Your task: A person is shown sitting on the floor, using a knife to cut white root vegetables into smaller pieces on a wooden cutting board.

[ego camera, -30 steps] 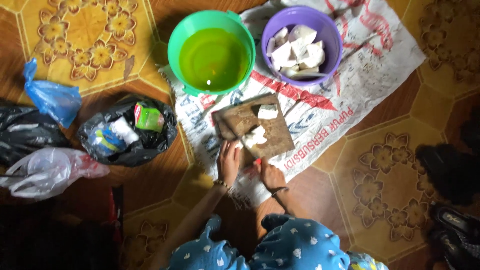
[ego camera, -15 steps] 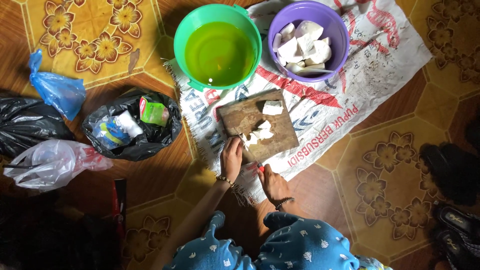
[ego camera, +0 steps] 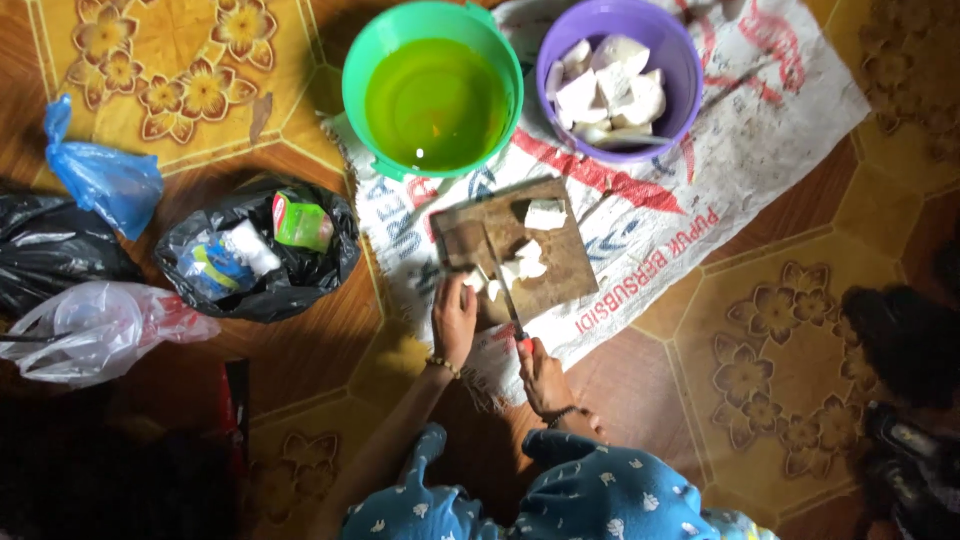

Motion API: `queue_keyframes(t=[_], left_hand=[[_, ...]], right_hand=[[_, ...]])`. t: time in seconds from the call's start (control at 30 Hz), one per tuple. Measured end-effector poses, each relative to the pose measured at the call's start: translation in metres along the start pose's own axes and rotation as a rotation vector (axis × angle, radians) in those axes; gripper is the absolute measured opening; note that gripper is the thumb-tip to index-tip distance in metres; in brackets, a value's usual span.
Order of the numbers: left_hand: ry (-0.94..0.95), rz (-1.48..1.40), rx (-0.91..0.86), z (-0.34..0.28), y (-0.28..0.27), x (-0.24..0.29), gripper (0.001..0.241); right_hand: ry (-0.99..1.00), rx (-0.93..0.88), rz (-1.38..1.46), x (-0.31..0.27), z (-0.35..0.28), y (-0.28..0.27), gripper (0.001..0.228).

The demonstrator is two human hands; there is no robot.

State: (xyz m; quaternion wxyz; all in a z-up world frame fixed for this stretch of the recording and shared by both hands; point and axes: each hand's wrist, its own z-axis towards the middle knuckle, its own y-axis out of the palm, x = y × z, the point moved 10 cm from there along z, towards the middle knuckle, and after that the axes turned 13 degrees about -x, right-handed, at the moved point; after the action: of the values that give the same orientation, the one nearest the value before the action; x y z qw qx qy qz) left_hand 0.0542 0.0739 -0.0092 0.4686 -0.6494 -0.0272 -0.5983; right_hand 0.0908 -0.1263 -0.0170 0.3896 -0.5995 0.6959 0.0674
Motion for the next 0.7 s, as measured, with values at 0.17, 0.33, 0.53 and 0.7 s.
queue_keyframes(t=[0.17, 0.33, 0.53, 0.7], left_hand=[[0.06, 0.053, 0.013, 0.001, -0.001, -0.001, 0.024], [0.124, 0.215, -0.077, 0.006, 0.022, 0.0, 0.021], [0.316, 0.635, -0.493, 0.025, 0.105, -0.004, 0.063], [0.159, 0.639, -0.636, 0.043, 0.144, -0.056, 0.049]], right_hand=[[0.017, -0.019, -0.047, 0.05, 0.034, 0.021, 0.052], [0.023, 0.037, -0.202, 0.032, 0.029, -0.019, 0.048], [-0.048, 0.222, 0.001, 0.04, 0.011, -0.058, 0.044], [-0.058, 0.318, 0.157, 0.071, -0.016, -0.08, 0.042]])
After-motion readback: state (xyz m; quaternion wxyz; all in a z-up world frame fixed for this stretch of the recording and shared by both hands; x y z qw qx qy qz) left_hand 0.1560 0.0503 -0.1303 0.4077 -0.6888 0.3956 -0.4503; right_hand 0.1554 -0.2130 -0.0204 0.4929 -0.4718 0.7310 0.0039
